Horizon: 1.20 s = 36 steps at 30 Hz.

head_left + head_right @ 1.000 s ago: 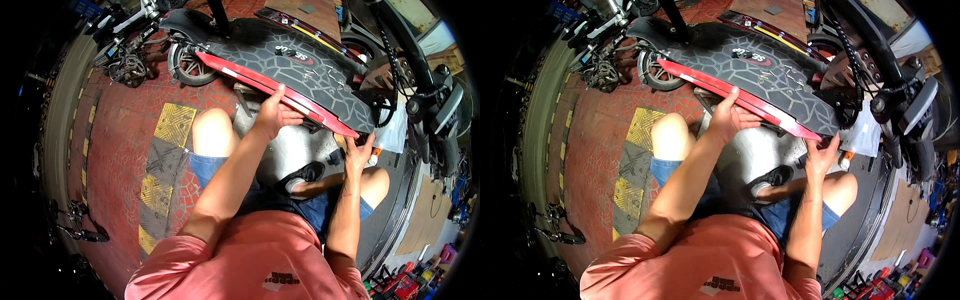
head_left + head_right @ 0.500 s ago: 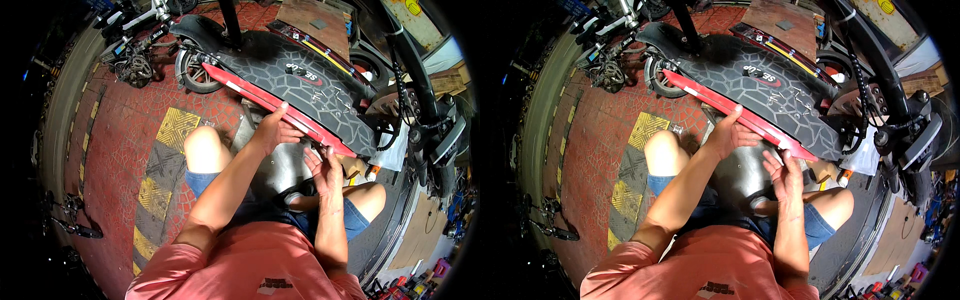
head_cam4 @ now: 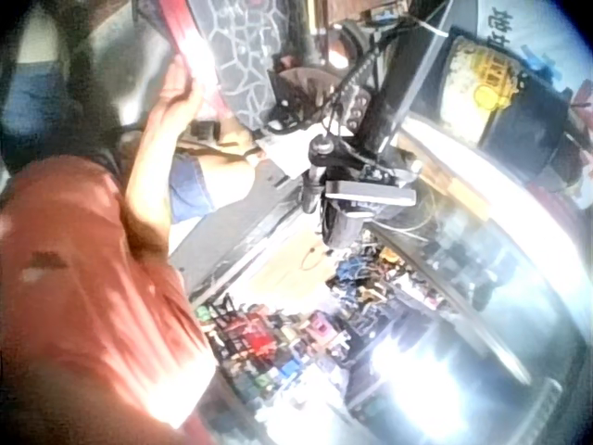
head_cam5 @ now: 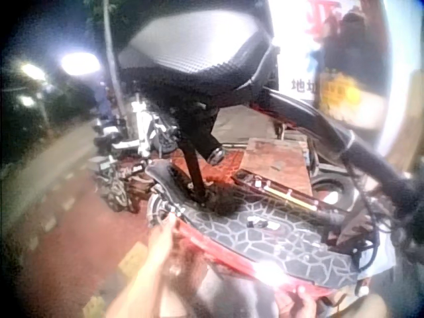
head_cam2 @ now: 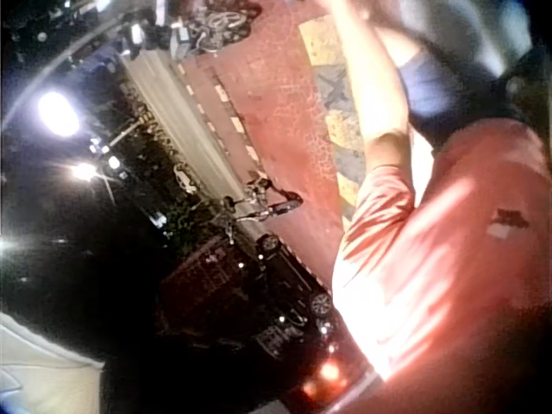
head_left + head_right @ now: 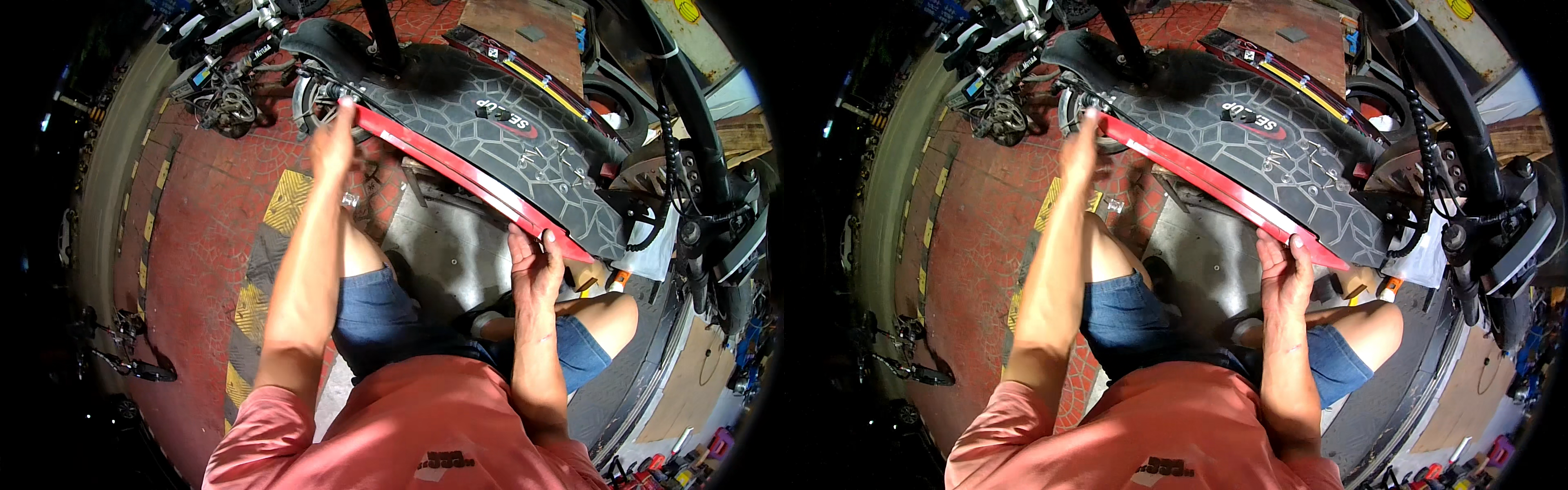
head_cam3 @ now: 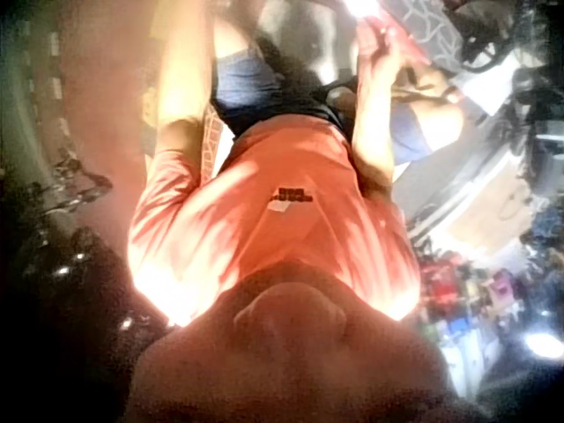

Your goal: The person is repairing a scooter in a workshop. They use a wrench to tighten bolts on the rear wheel and brake assembly, then attach a red plastic panel to the rear of the scooter.

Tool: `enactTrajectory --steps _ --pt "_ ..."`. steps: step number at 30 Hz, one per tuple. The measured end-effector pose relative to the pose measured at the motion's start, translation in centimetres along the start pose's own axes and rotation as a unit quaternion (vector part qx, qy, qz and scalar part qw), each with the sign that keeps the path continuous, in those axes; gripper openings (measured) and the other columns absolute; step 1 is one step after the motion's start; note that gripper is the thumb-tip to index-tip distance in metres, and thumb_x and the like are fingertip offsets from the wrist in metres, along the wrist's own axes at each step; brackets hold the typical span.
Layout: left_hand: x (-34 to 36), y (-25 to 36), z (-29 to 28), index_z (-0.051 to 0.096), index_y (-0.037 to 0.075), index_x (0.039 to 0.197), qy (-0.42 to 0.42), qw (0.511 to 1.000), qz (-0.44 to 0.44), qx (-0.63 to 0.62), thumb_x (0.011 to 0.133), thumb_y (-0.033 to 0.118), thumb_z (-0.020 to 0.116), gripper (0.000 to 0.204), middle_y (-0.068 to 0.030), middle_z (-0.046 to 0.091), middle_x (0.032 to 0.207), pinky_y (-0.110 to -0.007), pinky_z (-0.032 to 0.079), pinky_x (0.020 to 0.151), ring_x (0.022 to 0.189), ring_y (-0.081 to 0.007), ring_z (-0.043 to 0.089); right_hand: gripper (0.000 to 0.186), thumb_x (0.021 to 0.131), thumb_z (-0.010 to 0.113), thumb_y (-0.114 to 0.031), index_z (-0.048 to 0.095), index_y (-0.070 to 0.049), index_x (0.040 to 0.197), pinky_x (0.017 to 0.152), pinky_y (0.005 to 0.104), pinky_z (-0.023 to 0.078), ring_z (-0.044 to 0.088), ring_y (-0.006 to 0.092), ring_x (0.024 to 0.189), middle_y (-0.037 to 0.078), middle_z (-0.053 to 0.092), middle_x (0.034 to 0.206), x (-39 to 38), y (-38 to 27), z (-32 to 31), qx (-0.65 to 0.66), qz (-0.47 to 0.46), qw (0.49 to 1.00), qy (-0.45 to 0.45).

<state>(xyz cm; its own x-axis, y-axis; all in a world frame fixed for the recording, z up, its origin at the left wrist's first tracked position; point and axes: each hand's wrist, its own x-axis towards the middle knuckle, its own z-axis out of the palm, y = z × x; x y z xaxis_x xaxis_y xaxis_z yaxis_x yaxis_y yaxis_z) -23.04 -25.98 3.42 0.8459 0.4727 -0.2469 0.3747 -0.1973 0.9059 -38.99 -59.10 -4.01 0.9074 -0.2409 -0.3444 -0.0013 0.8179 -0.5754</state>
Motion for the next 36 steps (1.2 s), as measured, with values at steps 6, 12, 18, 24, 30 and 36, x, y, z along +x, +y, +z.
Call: enactTrajectory --steps 6,12,18,24,30,36 --pt "5.2 3.6 0.0 0.062 -0.001 0.112 -0.077 0.997 -0.008 -0.016 0.090 0.047 0.076 0.055 -0.0104 0.064 0.098 -0.044 0.059 0.062 0.083 -0.0225 0.067 0.041 0.093 0.074 -0.022 0.061 -0.001 0.127 0.092 0.0430 0.063 0.074 0.0367 0.108 0.018 0.072 0.121 0.1 0.0 0.0 0.013 -0.002 1.000 -0.002" --pt "6.0 1.8 -0.1 0.057 0.003 0.108 -0.069 0.993 -0.030 -0.096 0.090 0.020 0.071 0.029 -0.0100 0.064 0.098 -0.042 0.062 0.061 0.082 -0.0234 0.068 0.041 0.094 0.073 -0.020 0.061 0.000 0.127 0.092 0.0441 0.063 0.073 0.0379 0.108 0.020 0.072 0.119 0.1 0.0 -0.1 0.012 0.008 1.000 -0.016" --pt "5.5 2.2 -0.2 0.062 0.005 0.103 -0.090 0.988 -0.041 -0.119 0.094 0.018 0.066 0.016 -0.0061 0.064 0.090 -0.041 0.062 0.062 0.078 -0.0207 0.067 0.037 0.094 0.072 -0.020 0.062 0.001 0.123 0.093 0.0454 0.063 0.073 0.0386 0.108 0.021 0.072 0.119 -0.3 -0.2 0.5 0.033 0.001 0.999 0.001" --pt "8.2 0.6 -1.9 0.062 0.008 0.104 -0.151 0.978 -0.069 -0.124 0.096 0.016 0.064 0.012 -0.0072 0.066 0.090 -0.043 0.065 0.065 0.077 -0.0232 0.071 0.037 0.093 0.073 -0.020 0.062 -0.001 0.123 0.093 0.0461 0.063 0.073 0.0393 0.108 0.020 0.072 0.119 -0.3 -0.1 0.5 0.027 0.002 1.000 -0.012" --pt "6.6 1.1 -0.3 0.063 0.007 0.102 -0.100 0.973 -0.065 -0.199 0.096 0.018 0.061 0.012 -0.0055 0.065 0.087 -0.042 0.064 0.062 0.076 -0.0223 0.069 0.041 0.093 0.075 -0.026 0.060 -0.002 0.123 0.093 0.0451 0.063 0.073 0.0397 0.107 0.023 0.071 0.115 -0.7 -0.5 0.7 0.027 0.023 0.999 0.034" --pt "8.0 -1.0 1.0 0.064 0.012 0.093 -0.057 0.931 -0.075 -0.352 0.095 0.020 0.065 0.008 -0.0018 0.063 0.081 -0.035 0.053 0.054 0.071 -0.0174 0.063 0.043 0.094 0.076 -0.028 0.059 -0.002 0.123 0.091 0.0441 0.064 0.073 0.0381 0.106 0.025 0.071 0.113 -0.9 -0.5 1.1 0.022 0.043 0.997 0.054"
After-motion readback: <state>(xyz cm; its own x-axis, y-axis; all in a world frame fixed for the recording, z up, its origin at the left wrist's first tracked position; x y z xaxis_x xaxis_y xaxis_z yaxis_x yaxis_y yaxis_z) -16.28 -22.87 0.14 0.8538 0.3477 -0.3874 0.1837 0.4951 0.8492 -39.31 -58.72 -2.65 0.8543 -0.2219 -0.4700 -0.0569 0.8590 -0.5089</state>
